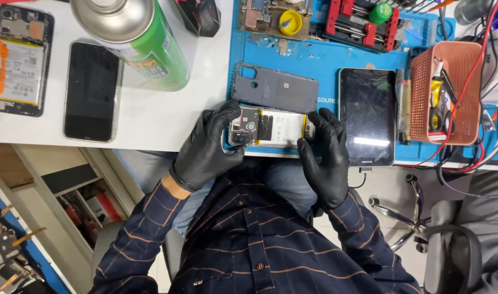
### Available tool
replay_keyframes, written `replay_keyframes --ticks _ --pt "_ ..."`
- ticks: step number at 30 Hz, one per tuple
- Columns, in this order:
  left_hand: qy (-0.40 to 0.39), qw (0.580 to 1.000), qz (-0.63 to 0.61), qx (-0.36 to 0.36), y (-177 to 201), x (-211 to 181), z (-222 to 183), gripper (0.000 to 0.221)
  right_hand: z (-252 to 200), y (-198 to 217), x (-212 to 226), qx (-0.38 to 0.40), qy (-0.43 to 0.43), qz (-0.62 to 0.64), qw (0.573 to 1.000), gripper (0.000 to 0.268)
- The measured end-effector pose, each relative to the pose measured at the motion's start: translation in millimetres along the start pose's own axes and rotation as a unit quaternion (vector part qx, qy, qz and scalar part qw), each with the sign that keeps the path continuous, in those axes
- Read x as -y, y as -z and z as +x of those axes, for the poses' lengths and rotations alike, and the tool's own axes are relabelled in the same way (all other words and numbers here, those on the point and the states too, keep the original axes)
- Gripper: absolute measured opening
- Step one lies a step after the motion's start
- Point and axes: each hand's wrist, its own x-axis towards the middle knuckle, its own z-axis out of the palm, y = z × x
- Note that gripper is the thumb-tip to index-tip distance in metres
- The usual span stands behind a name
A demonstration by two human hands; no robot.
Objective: Disassembling a smartphone by unscrewing internal components and removing parts at a repair bench.
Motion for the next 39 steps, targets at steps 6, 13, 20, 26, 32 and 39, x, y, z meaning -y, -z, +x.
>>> replay_keyframes --ticks 6,13,20,26,32,39 --pt "0.047 0.999 -0.003 0.009 4.9 -11.0 2.2 0.072 23.1 -0.5 -20.1 0.054 -0.059 0.036 0.996 0.055" --pt "0.075 0.997 -0.001 0.024 8.5 -19.0 4.0 0.066 42.5 -15.9 -49.4 0.061 0.012 -0.043 0.997 0.046" --pt "0.031 0.999 0.016 -0.022 1.8 -12.0 5.4 0.068 47.0 -15.0 -34.6 0.065 0.041 -0.204 0.976 0.048" --pt "0.034 0.999 0.036 -0.009 1.1 -23.5 3.8 0.069 16.8 19.3 -25.9 0.023 0.005 -0.08 0.997 0.051" --pt "0.04 0.996 0.076 -0.033 -6.1 -22.5 -2.2 0.071 2.4 90.1 -57.0 -0.028 0.009 -0.095 0.995 0.043" --pt "0.063 0.997 -0.003 -0.044 3.6 -27.9 7.4 0.08 -13.5 145.2 -100.3 -0.068 -0.002 -0.323 0.944 0.027"
